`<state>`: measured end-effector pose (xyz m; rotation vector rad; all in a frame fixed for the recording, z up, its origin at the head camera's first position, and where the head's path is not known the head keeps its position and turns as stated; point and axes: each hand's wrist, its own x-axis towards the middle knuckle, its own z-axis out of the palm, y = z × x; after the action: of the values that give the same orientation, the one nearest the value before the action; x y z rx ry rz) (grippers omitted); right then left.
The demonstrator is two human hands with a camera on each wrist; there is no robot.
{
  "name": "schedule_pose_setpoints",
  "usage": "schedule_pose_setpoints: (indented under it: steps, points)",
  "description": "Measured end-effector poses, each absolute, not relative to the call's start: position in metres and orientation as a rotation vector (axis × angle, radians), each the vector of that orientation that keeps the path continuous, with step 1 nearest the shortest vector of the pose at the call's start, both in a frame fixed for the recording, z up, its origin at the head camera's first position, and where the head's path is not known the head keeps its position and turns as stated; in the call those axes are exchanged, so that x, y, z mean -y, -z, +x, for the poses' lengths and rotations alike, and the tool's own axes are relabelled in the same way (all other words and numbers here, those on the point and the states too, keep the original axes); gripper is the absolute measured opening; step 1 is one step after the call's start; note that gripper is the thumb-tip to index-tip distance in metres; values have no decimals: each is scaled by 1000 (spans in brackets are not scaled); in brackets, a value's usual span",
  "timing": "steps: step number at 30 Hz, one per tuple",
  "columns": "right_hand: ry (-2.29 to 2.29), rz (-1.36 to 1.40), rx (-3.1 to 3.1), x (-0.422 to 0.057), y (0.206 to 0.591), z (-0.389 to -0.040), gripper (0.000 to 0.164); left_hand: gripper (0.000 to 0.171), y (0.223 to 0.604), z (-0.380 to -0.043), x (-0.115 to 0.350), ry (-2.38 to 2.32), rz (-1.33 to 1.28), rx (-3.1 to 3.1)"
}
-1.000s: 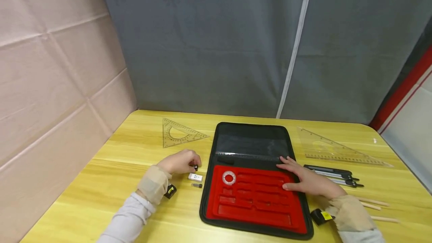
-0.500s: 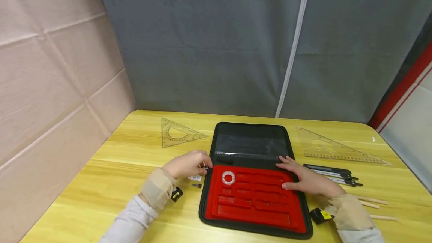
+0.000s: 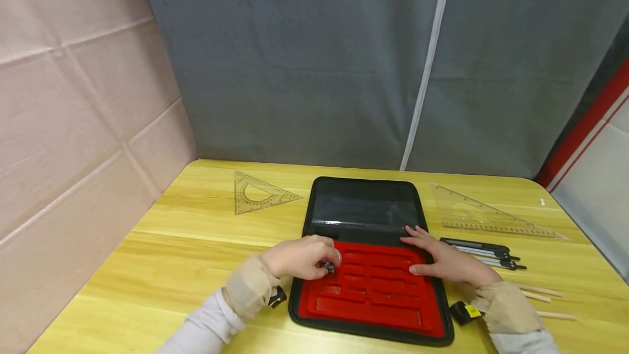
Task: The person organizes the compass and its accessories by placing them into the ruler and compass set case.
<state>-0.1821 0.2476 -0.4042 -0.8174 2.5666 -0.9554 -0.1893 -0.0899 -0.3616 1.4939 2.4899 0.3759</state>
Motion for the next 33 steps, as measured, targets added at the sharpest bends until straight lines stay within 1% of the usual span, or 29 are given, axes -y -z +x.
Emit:
schedule_pose_setpoints:
  steps: [8, 15, 22, 29, 33]
  points:
    - [969, -827, -2568, -247, 404, -184, 66, 16, 371, -187, 83, -363, 1531, -2460]
    - [967, -822, -2563, -246, 403, -184, 66, 15, 374, -182, 82, -324, 1485, -2527]
    - [970, -803, -2553, -246, 402, -184, 66, 15, 379, -176, 85, -227, 1579, -2604]
    - [973, -804, -2552, -246, 402, -183, 66, 15, 379, -178, 87, -292, 1650, -2583]
    - [968, -801, -2556, -246, 404, -182, 66, 18, 379, -180, 86, -314, 1629, -2594]
